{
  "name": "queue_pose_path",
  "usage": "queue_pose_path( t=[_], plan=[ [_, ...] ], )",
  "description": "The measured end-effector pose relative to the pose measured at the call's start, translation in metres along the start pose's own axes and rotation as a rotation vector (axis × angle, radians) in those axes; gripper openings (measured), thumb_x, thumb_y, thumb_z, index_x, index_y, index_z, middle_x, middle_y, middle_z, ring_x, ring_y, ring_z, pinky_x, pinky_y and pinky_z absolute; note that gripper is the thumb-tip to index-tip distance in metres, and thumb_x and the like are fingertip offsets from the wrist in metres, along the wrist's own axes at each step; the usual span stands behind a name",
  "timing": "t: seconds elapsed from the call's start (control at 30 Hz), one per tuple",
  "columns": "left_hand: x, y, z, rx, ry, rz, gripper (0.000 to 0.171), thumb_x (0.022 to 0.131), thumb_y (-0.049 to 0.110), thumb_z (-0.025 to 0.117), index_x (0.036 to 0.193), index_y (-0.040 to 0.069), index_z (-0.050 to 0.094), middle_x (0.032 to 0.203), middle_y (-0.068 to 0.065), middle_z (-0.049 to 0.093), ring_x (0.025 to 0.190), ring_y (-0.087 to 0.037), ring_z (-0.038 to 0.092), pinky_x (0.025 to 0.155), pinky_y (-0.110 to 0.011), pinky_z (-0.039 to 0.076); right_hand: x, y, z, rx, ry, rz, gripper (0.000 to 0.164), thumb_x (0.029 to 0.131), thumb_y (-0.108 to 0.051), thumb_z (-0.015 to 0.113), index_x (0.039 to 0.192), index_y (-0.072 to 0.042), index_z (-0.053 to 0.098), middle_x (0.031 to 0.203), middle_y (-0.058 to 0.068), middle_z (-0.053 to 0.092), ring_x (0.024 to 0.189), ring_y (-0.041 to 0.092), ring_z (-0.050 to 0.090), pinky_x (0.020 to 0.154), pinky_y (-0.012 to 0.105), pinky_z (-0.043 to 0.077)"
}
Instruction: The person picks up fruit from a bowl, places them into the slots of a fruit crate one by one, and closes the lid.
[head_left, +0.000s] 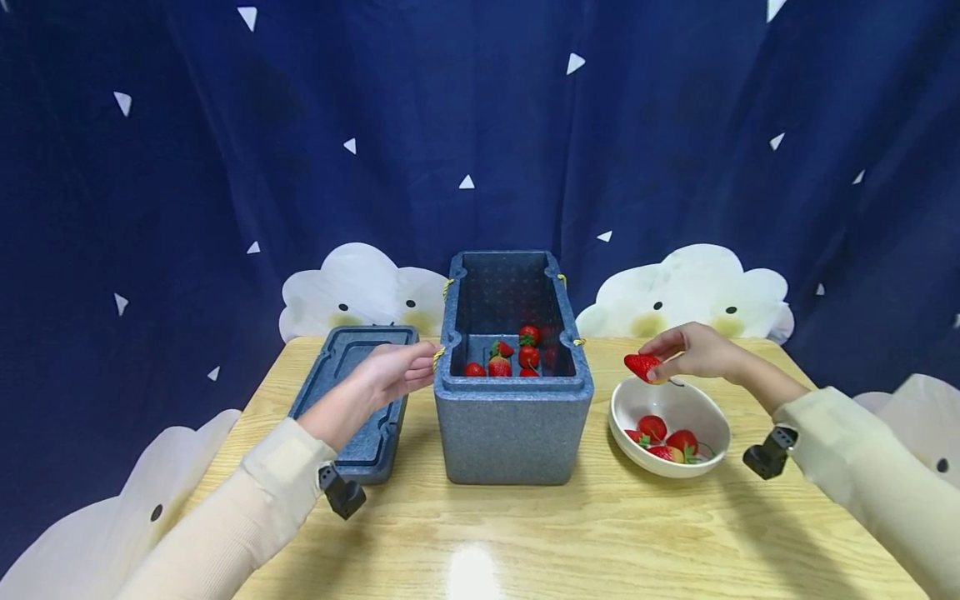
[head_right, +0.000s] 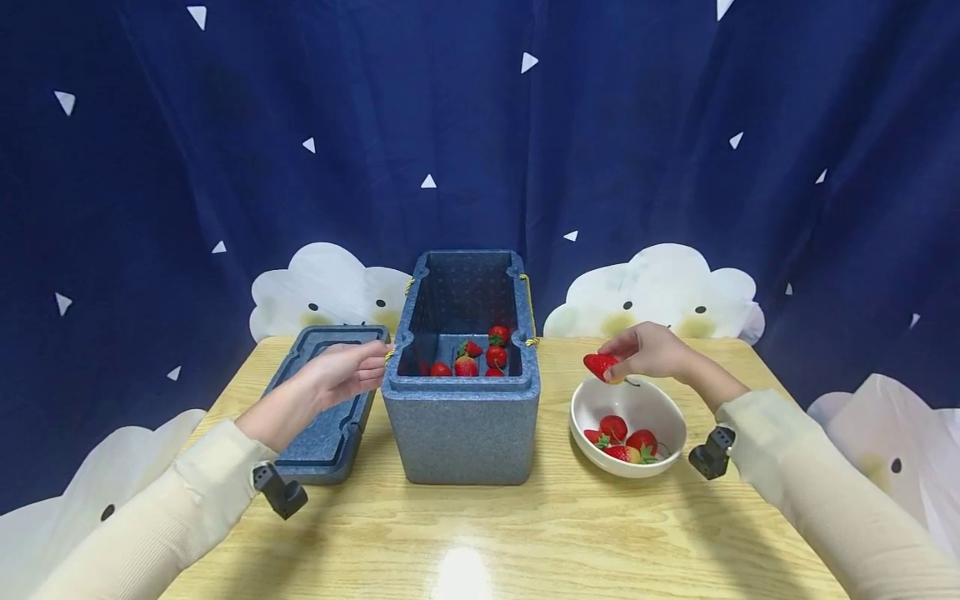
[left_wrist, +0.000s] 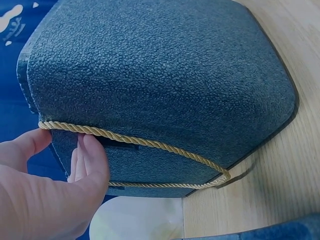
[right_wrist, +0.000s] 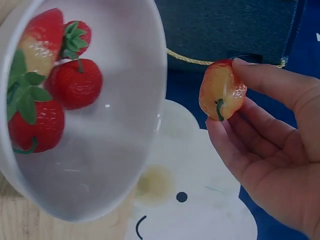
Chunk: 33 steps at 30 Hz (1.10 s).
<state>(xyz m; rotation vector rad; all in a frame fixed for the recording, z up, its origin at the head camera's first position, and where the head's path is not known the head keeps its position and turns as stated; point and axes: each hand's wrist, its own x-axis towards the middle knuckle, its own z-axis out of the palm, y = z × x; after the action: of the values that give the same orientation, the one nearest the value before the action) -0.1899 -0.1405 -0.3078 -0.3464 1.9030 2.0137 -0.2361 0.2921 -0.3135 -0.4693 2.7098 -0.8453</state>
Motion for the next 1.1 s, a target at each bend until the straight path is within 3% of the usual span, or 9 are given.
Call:
queue_pose_path(
  t=[0.2, 0.3, 0.57, 0.8, 1.1],
  plan=[
    [-0.001, 0.0, -0.001, -0.013, -0.001, -0.006, 0.051, 0.095, 0.014, 0.056, 0.139, -0.005, 0.04, 0.1, -0.003, 0.063, 0.079, -0.004, 0.065, 0.106, -0.033, 0.05, 0.003, -0.009, -0.007, 0.003, 0.029, -0.008, 0.05, 0.077, -0.023, 0.08, 0.118, 0.001, 0.065, 0.11, 0.02, 0.07, 0.098, 0.024, 0.065, 0.073, 0.021, 0.055],
    [-0.001, -0.001, -0.001, -0.016, -0.009, -0.007, 0.051, 0.094, 0.014, 0.056, 0.139, -0.005, 0.041, 0.094, -0.001, 0.064, 0.078, -0.004, 0.066, 0.102, -0.03, 0.052, 0.005, -0.015, -0.01, -0.003, 0.037, -0.008, 0.05, 0.077, -0.023, 0.08, 0.118, 0.001, 0.065, 0.111, 0.02, 0.07, 0.098, 0.024, 0.065, 0.073, 0.021, 0.054],
    [-0.002, 0.001, -0.001, 0.007, 0.002, -0.015, 0.051, 0.094, 0.015, 0.056, 0.139, -0.004, 0.042, 0.102, -0.003, 0.064, 0.078, -0.004, 0.066, 0.092, -0.026, 0.057, 0.012, -0.031, -0.019, -0.004, 0.055, -0.031, 0.048, 0.079, -0.021, 0.079, 0.12, 0.0, 0.064, 0.112, 0.021, 0.069, 0.097, 0.023, 0.066, 0.074, 0.022, 0.055],
    [-0.002, 0.003, 0.0, 0.047, 0.02, -0.002, 0.052, 0.094, 0.016, 0.056, 0.14, -0.003, 0.04, 0.123, -0.013, 0.058, 0.083, -0.005, 0.065, 0.102, -0.031, 0.052, 0.017, -0.045, -0.027, -0.025, 0.07, -0.041, 0.048, 0.08, -0.023, 0.078, 0.121, -0.001, 0.064, 0.112, 0.02, 0.07, 0.098, 0.024, 0.065, 0.076, 0.023, 0.053],
    [-0.004, 0.002, 0.002, 0.087, 0.031, 0.012, 0.05, 0.097, 0.018, 0.053, 0.14, -0.004, 0.04, 0.139, -0.019, 0.051, 0.105, -0.014, 0.061, 0.107, -0.034, 0.048, 0.021, -0.061, -0.031, -0.034, 0.071, -0.081, 0.046, 0.081, -0.021, 0.078, 0.12, -0.001, 0.064, 0.111, 0.02, 0.07, 0.097, 0.023, 0.066, 0.074, 0.02, 0.054]
  ],
)
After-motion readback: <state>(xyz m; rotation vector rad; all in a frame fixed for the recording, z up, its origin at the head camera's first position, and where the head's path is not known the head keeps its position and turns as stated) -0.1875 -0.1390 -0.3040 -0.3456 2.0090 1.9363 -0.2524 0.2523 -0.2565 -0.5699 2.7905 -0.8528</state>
